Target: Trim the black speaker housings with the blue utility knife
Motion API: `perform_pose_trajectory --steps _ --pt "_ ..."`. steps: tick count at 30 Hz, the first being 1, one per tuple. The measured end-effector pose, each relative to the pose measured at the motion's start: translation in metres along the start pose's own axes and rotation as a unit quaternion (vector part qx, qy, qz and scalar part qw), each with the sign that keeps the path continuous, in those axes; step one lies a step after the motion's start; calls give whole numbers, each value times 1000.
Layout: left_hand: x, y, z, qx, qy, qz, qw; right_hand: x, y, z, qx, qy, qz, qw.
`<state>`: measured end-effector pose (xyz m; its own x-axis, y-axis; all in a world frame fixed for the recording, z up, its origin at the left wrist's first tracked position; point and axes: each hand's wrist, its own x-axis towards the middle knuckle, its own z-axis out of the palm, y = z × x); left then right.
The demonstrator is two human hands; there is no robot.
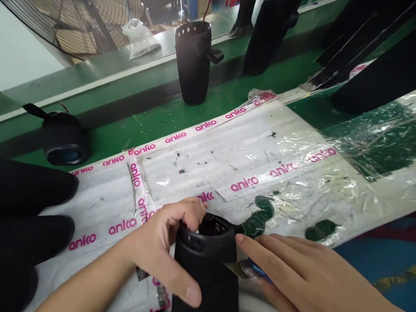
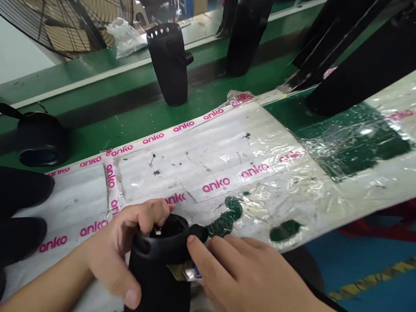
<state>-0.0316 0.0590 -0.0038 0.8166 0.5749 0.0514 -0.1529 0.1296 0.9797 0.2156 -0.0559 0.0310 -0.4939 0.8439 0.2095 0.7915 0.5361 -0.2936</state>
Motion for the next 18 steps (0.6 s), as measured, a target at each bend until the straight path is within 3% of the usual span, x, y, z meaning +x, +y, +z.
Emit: perform_pose_trajectory --steps 5,13,18 --pt "3 0 3 8 -29 -54 998 4 11 -7 -73 -20 -46 996" --pt "-1 -2 -2 51 -34 -44 997 15 16 -17 -118 -48 -75 989" --pt "0 -1 -2 52 -31 -71 996 21 16 -22 -129 -86 -73 985"
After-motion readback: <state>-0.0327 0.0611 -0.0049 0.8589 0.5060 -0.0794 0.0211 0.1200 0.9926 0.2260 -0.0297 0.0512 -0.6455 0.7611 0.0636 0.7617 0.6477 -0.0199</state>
